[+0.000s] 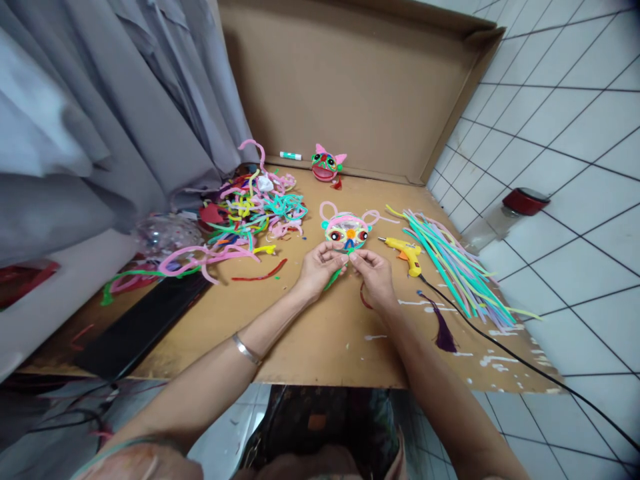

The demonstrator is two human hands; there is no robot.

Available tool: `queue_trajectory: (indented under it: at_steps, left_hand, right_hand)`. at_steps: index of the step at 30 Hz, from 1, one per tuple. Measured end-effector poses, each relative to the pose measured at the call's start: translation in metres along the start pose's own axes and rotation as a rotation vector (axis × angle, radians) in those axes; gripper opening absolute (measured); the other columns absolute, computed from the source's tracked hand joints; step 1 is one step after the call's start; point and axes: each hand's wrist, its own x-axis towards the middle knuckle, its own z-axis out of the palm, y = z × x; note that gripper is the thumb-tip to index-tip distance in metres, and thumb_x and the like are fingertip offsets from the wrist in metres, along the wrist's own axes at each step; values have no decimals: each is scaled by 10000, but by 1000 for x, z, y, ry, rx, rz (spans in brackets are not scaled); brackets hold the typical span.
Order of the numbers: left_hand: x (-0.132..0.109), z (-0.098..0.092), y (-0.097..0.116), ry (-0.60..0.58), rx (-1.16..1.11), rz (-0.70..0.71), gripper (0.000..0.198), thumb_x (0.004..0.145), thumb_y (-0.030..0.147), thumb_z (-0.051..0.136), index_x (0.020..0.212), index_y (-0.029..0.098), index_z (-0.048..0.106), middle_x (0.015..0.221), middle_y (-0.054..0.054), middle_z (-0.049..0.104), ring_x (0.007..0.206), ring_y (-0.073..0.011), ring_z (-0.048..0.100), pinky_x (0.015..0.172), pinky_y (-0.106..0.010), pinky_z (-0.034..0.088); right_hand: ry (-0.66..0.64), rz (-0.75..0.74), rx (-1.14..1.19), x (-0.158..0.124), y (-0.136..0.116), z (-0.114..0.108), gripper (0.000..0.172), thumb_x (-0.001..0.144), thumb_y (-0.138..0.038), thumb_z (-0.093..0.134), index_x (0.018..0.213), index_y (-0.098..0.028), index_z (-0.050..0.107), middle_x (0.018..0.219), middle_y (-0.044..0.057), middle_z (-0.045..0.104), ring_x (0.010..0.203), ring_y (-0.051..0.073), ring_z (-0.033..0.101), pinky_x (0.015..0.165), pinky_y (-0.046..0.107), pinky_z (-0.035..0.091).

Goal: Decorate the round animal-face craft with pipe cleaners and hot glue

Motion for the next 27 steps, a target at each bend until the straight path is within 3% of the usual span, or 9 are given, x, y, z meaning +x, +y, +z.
queue_trajectory:
  at_steps: [10,18,21,24,27]
  left_hand:
    - [0,-1,-1,-66,-41,-6,530,485,362,916,829,147,576,588,46,643,485,-70,575,524,-192,464]
    - [0,-5,4,-121,-32,-116,534,518,504,889,815,135,643,670,-8,686,570,-105,631,587,-214,491]
    - [0,-7,6,-214,42,-210,541,542,568,857,794,122,685,710,-45,705,602,-126,645,595,-230,496]
    - [0,-8,5,-293,116,-221,503,509,517,886,757,119,705,667,-45,696,572,-118,614,577,-235,480]
    - [-2,-8,3,-283,183,-169,428,527,462,885,721,126,701,627,-29,676,524,-95,574,541,-224,453]
  right_hand:
    - [-132,111,117,-1,-5,-4,258,591,-399,819,657,-186,688,529,-48,561,522,85,479,568,250,368]
    - [-43,108,232,1,-8,-3,219,548,-334,823,616,-187,675,544,-46,559,529,77,452,552,238,381]
    - [-4,66,233,2,-12,-4,215,542,-329,821,607,-191,669,536,-51,550,532,76,447,539,227,368]
    - [9,22,210,1,-13,-3,216,560,-340,805,594,-194,649,514,-53,541,530,83,458,538,229,366]
    - [26,-13,169,0,-11,-2,201,586,-330,786,604,-196,638,542,-49,566,536,85,466,558,238,380]
